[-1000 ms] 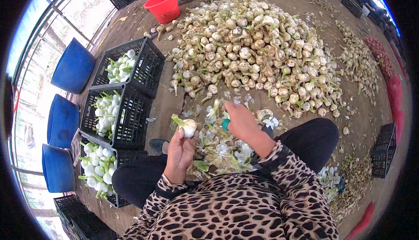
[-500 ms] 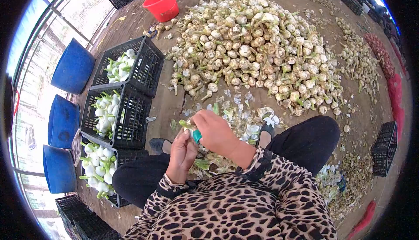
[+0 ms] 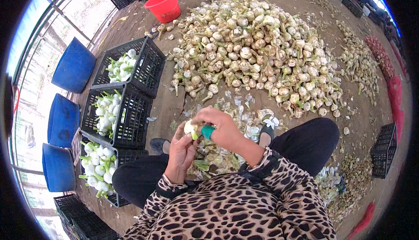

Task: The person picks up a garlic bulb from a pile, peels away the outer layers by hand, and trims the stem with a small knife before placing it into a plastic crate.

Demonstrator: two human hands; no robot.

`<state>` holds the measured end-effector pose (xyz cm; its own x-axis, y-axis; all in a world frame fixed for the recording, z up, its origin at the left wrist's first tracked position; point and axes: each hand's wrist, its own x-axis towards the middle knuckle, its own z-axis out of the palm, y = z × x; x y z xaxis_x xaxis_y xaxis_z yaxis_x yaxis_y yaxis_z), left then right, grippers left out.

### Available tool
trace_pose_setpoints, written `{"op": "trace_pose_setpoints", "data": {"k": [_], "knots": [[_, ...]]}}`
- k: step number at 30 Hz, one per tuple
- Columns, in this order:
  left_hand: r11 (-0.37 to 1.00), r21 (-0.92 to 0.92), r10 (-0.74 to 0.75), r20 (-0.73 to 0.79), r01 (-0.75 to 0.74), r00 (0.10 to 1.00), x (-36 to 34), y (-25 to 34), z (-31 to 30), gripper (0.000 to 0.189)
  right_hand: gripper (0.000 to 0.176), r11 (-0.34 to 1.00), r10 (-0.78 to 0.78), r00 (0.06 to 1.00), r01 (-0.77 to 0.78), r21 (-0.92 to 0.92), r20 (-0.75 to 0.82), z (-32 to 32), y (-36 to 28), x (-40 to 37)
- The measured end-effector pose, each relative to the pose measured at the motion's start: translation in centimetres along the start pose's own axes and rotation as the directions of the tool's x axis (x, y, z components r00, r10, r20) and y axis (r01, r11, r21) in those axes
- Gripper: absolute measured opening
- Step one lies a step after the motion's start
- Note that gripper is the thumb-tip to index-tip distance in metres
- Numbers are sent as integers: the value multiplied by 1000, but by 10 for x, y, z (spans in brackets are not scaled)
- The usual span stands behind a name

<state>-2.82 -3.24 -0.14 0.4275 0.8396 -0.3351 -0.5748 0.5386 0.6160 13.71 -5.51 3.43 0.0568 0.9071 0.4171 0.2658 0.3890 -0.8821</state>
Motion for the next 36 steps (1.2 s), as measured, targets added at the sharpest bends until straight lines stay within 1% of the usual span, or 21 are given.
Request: {"op": "trace_pose_setpoints", "data": {"k": [3, 4, 5, 7, 8, 10, 11, 12, 13, 14, 15, 16, 18, 19, 21, 22, 24, 28, 30, 33, 36], "knots": [[1000, 4, 1, 33, -2, 999, 0, 0, 1, 44, 13, 975, 221, 967, -223, 1, -128, 4, 3, -2], [1000, 2, 7, 49, -7, 999, -1, 0, 2, 45, 12, 948, 315, 926, -317, 28, -208, 8, 9, -4], [1000, 4, 10, 72, -10, 997, -2, 0, 2, 45, 12, 901, 433, 871, -429, 71, -231, 9, 16, -5], [1000, 3, 21, 122, -22, 992, -3, 0, 3, 47, 12, 765, 642, 722, -623, 161, -256, 6, 34, -4], [1000, 10, 19, 138, -20, 990, -5, 2, 4, 47, 20, 769, 639, 690, -584, 258, -341, 3, 50, -8], [1000, 25, 10, 171, -15, 985, -12, 5, 6, 47, 27, 795, 572, 730, -606, 34, -374, -23, 88, -14], [998, 44, 30, 180, -38, 983, -11, 6, 9, 47, 30, 792, 536, 752, -605, -80, -385, -31, 98, -15], [996, 61, 51, 189, -64, 981, -9, 7, 11, 47, 39, 698, 540, 778, -627, -345, -322, -30, 67, -12], [993, 77, 72, 194, -89, 978, -7, 8, 12, 46, 37, 803, 413, 880, -473, -361, -236, -28, 44, -9], [995, 75, 48, 158, -60, 986, -6, 9, 11, 46, 35, 881, 271, 951, -306, -359, -146, -26, 23, -8], [997, 71, 24, 125, -33, 992, -4, 10, 10, 45, 33, 931, 115, 992, -128, -341, -58, -23, 12, -6], [998, 67, 0, 93, -6, 996, -3, 10, 9, 45, 29, 941, 81, 997, -82, -329, -16, -18, 6, -6], [999, 54, 3, 93, -8, 996, 0, 6, 2, 42, 20, 955, 6, 998, 11, -297, 57, -10, -1, -6], [999, 49, 6, 95, -11, 995, 1, 5, 0, 41, 18, 948, 4, 999, 11, -318, 47, -8, 0, -7], [993, 113, 37, 31, -40, 999, 1, 3, 6, 39, 14, 933, 2, 1000, 8, -360, 29, -3, 4, -8], [991, 129, 37, 11, -38, 999, 0, 2, 7, 39, 19, 887, -16, 998, 46, -459, 68, -2, 3, -9], [983, 180, 31, -3, -30, 1000, -3, 4, 8, 39, 19, 858, -41, 993, 91, -505, 110, 1, 2, -11], [985, 171, 4, -65, 7, 998, -3, 1, 7, 40, 20, 777, -131, 982, 187, -602, 136, 8, 8, -17], [989, 143, -9, -120, 26, 993, -2, -1, 7, 40, 18, 726, -115, 977, 205, -657, 177, 12, 3, -16], [973, 229, 10, -74, 8, 997, -3, -3, 4, 42, 16, 684, -92, 975, 211, -698, 204, 15, 3, -14], [974, 203, -97, -19, 99, 995, -4, 6, 3, 54, 18, 675, -89, 978, 198, -711, 188, 12, 8, -9]]}}
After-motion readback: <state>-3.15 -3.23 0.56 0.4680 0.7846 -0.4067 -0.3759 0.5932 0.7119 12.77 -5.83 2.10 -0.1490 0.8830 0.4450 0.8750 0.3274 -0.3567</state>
